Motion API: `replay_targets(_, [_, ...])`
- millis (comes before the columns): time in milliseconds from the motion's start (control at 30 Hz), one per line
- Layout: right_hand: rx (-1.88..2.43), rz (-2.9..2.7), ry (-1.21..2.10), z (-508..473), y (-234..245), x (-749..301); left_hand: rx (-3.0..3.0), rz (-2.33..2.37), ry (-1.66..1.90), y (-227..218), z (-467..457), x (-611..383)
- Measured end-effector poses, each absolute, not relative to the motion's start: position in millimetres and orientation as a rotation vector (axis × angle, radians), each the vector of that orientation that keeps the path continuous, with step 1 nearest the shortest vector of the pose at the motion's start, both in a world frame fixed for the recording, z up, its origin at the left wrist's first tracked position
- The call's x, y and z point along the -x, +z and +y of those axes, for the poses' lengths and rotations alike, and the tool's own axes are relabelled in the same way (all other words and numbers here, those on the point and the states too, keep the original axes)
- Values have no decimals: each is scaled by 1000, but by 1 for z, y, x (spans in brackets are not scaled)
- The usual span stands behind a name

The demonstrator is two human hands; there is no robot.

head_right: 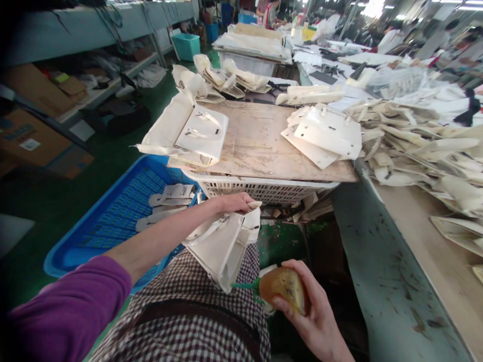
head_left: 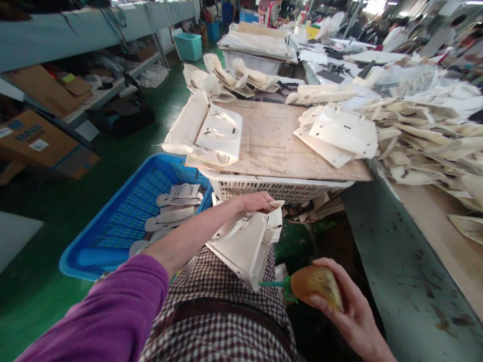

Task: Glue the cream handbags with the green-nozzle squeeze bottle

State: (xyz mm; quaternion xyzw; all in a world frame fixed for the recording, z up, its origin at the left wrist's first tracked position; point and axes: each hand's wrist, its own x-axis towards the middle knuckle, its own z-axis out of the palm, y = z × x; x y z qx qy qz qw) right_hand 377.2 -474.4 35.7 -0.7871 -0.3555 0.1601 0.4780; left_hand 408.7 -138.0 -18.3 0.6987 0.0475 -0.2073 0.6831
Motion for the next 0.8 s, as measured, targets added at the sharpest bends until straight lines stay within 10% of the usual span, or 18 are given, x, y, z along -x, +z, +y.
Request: replay_targets(800, [1826,-323,558,-489,19,-355,-1611,83,-399,-11,-135,-404])
